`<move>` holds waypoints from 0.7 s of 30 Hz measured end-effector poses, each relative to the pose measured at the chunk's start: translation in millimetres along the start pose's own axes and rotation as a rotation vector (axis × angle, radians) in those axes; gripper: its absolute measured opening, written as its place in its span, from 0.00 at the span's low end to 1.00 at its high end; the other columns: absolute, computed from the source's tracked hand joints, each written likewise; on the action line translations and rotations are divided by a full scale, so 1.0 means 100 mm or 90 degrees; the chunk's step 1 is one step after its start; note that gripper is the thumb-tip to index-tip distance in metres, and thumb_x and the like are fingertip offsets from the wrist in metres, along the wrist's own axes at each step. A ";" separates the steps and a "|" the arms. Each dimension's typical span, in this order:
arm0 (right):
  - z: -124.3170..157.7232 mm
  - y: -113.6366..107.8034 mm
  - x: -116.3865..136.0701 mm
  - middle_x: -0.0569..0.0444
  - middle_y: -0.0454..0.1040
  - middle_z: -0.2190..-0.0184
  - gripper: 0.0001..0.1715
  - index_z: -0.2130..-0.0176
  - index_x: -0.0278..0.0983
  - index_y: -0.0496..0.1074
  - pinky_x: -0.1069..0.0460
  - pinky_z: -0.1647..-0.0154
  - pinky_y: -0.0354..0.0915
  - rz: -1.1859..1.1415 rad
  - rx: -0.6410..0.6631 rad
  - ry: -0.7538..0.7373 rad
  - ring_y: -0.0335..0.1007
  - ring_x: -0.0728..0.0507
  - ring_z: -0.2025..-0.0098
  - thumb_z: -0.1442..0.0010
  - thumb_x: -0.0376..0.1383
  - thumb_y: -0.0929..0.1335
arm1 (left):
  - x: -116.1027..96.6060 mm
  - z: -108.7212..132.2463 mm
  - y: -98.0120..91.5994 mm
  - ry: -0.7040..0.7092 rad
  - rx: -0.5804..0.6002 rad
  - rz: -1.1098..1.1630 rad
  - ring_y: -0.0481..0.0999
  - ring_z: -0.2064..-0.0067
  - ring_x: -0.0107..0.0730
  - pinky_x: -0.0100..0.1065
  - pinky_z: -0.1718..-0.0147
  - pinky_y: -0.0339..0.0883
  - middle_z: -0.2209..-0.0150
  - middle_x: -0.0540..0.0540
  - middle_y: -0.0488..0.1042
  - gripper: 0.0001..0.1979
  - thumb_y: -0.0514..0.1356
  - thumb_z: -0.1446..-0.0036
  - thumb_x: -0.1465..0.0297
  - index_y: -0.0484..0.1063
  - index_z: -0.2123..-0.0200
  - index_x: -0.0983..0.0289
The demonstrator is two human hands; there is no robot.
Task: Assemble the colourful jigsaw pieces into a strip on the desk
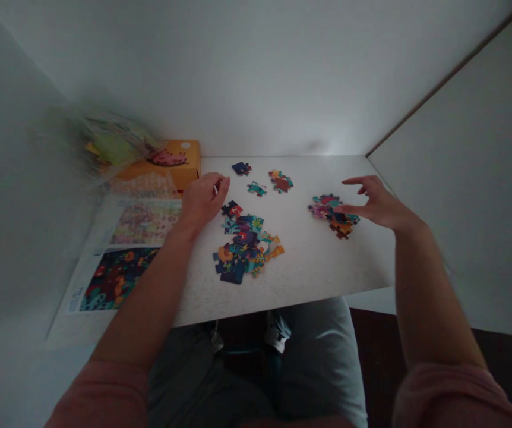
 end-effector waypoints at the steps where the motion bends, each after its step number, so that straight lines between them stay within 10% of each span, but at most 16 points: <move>1: 0.04 -0.02 -0.06 0.48 0.64 0.54 0.32 0.52 0.46 0.68 0.45 0.65 0.65 0.007 -0.021 0.022 0.64 0.41 0.61 0.56 0.49 0.74 | 0.00 0.00 -0.01 0.004 -0.004 -0.002 0.69 0.66 0.34 0.38 0.66 0.61 0.66 0.54 0.72 0.17 0.44 0.38 0.58 0.68 0.63 0.59; 11: -0.54 1.06 1.22 0.49 0.67 0.54 0.25 0.55 0.49 0.70 0.36 0.51 0.58 0.029 0.050 -0.094 0.66 0.36 0.55 0.49 0.57 0.68 | -0.02 0.02 -0.07 0.009 0.006 -0.007 0.70 0.66 0.35 0.39 0.65 0.61 0.67 0.55 0.72 0.19 0.41 0.38 0.57 0.68 0.63 0.58; 21: -0.58 1.13 1.29 0.50 0.68 0.53 0.20 0.62 0.48 0.72 0.36 0.51 0.53 0.070 0.052 -0.115 0.65 0.35 0.52 0.49 0.55 0.67 | -0.03 0.04 -0.07 0.020 0.007 -0.001 0.70 0.65 0.36 0.39 0.64 0.61 0.65 0.55 0.73 0.20 0.40 0.37 0.56 0.68 0.63 0.58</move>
Point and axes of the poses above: each hand's wrist, its own z-axis away from the middle knuckle, its own y-axis out of the palm, x = y × z, the point moved 7 cm from there along -z, towards the middle knuckle
